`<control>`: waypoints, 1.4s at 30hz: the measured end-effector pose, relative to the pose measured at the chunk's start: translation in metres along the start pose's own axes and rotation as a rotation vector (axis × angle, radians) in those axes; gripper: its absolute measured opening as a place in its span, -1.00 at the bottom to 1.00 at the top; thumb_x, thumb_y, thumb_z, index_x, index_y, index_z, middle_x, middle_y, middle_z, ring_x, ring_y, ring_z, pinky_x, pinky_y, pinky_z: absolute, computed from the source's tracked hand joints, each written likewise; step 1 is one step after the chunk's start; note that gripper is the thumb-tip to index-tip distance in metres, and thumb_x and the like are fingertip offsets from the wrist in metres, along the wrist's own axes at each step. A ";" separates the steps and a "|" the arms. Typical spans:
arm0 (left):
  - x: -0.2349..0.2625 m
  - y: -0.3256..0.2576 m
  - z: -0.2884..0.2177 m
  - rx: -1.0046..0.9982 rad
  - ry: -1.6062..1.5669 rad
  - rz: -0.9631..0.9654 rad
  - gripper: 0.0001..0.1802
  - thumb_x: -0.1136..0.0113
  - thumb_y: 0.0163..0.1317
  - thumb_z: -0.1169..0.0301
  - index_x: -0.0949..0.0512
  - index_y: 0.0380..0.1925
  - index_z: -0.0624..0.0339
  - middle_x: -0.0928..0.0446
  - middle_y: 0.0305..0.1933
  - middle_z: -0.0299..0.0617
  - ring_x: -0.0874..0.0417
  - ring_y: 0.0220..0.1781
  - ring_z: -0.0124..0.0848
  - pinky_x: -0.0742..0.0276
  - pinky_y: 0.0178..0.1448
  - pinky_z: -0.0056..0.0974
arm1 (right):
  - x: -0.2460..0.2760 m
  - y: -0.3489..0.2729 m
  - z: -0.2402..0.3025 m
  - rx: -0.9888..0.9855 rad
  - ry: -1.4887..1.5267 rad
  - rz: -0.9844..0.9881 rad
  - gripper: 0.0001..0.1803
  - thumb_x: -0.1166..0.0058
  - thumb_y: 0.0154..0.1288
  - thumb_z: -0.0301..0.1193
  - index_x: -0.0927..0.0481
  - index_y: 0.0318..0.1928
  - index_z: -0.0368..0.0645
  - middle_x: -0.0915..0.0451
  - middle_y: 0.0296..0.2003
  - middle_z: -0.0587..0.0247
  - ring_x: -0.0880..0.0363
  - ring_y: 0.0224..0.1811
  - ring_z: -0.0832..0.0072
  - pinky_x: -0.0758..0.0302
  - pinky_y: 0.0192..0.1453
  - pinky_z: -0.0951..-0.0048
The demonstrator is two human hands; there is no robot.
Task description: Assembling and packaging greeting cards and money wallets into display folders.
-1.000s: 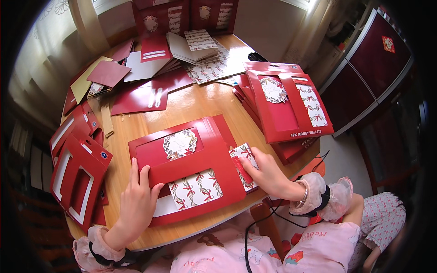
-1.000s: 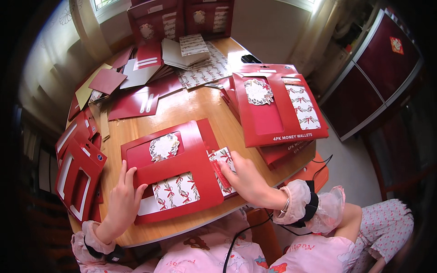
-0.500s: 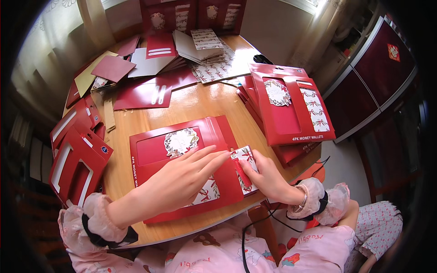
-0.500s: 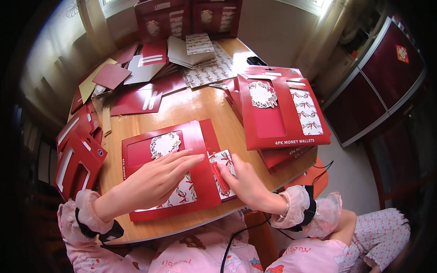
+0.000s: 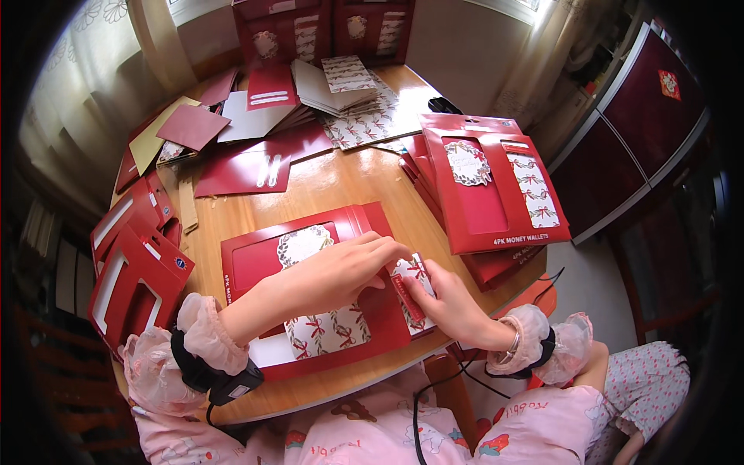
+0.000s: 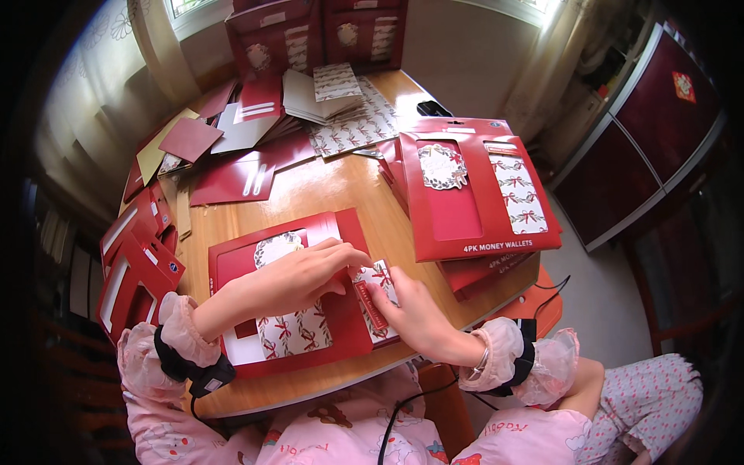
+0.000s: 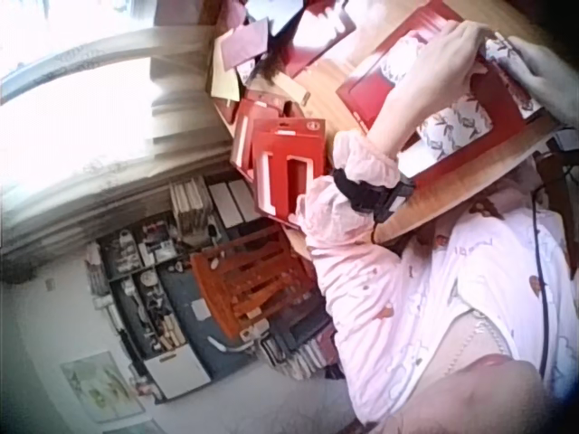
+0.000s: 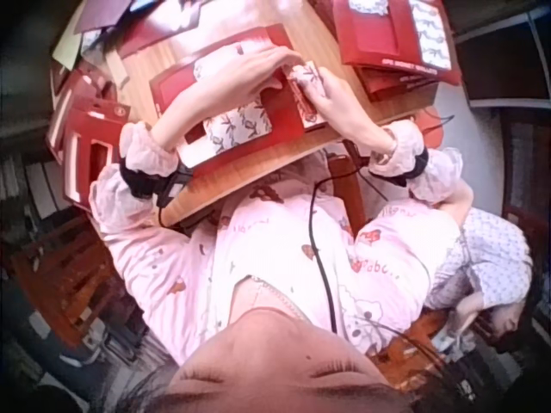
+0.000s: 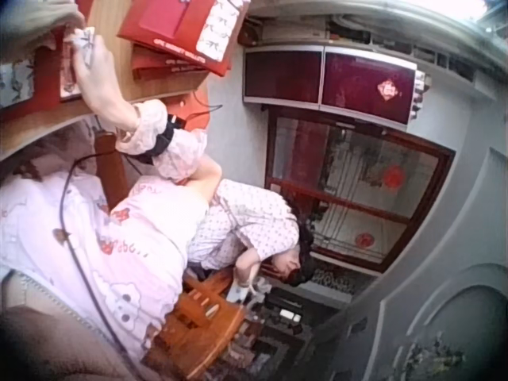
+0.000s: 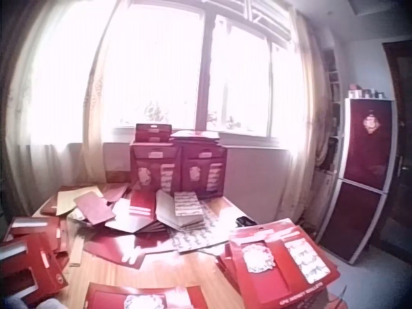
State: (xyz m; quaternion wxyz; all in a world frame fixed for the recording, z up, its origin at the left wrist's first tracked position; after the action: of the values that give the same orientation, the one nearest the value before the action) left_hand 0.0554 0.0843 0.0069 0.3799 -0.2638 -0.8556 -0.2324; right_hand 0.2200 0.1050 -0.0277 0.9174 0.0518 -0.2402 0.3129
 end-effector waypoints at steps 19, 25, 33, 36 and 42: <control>0.005 -0.077 0.007 0.380 0.539 -0.082 -0.43 -0.17 0.05 0.20 -0.24 -0.06 0.35 -0.27 -0.20 0.01 -0.32 -0.15 -0.11 -0.29 -0.02 -0.17 | 0.000 0.010 0.000 -0.051 -0.053 0.024 -0.74 0.10 0.29 -0.37 -0.36 -0.25 -0.40 -0.56 -0.40 0.01 -0.55 -0.40 0.41 -0.43 -0.31 0.41; -0.002 -0.075 0.006 0.372 0.536 -0.142 -0.52 -0.15 0.07 0.30 -0.24 -0.09 0.33 -0.26 -0.25 0.02 -0.32 -0.17 -0.08 -0.28 -0.01 -0.16 | -0.001 0.012 0.008 -0.068 -0.147 0.025 -0.74 0.11 0.29 -0.37 -0.34 -0.28 -0.41 -0.55 -0.46 -0.08 -0.56 -0.45 0.28 -0.42 -0.37 0.36; -0.006 -0.077 0.003 0.369 0.535 -0.193 -0.51 -0.18 0.02 0.35 -0.25 -0.11 0.36 -0.27 -0.26 0.02 -0.33 -0.17 -0.08 -0.30 -0.03 -0.16 | -0.001 0.011 0.013 0.006 -0.099 0.013 -0.71 0.13 0.29 -0.35 -0.25 -0.35 -0.40 -0.49 -0.56 -0.23 -0.51 -0.50 -0.02 -0.38 -0.44 0.17; -0.004 -0.077 0.003 0.366 0.521 -0.207 -0.54 -0.17 0.01 0.36 -0.27 -0.13 0.37 -0.28 -0.26 0.02 -0.34 -0.17 -0.09 -0.31 -0.04 -0.17 | -0.002 0.011 0.012 0.025 -0.118 0.013 -0.71 0.13 0.29 -0.35 -0.24 -0.34 -0.40 -0.48 -0.58 -0.23 -0.49 -0.52 -0.04 -0.37 -0.46 0.16; -0.006 -0.077 0.000 0.385 0.540 -0.182 -0.57 -0.14 0.03 0.36 -0.28 -0.14 0.37 -0.28 -0.26 0.02 -0.34 -0.17 -0.11 -0.32 -0.05 -0.18 | -0.004 0.010 0.012 0.103 -0.210 -0.026 -0.70 0.13 0.30 -0.33 -0.23 -0.32 -0.39 -0.46 -0.62 -0.22 -0.47 -0.55 -0.07 -0.35 -0.49 0.14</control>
State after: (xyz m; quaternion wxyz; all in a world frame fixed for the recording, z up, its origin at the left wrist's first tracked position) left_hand 0.0105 0.0252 -0.0125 0.6131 -0.0388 -0.7724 -0.1612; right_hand 0.2062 0.1073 -0.0193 0.8874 0.1345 -0.3177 0.3056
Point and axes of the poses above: each hand's wrist, its own y-axis towards the middle knuckle, its own x-axis out of the back of the hand, z = x × y, the point moved 3 cm from there along y, towards the middle knuckle
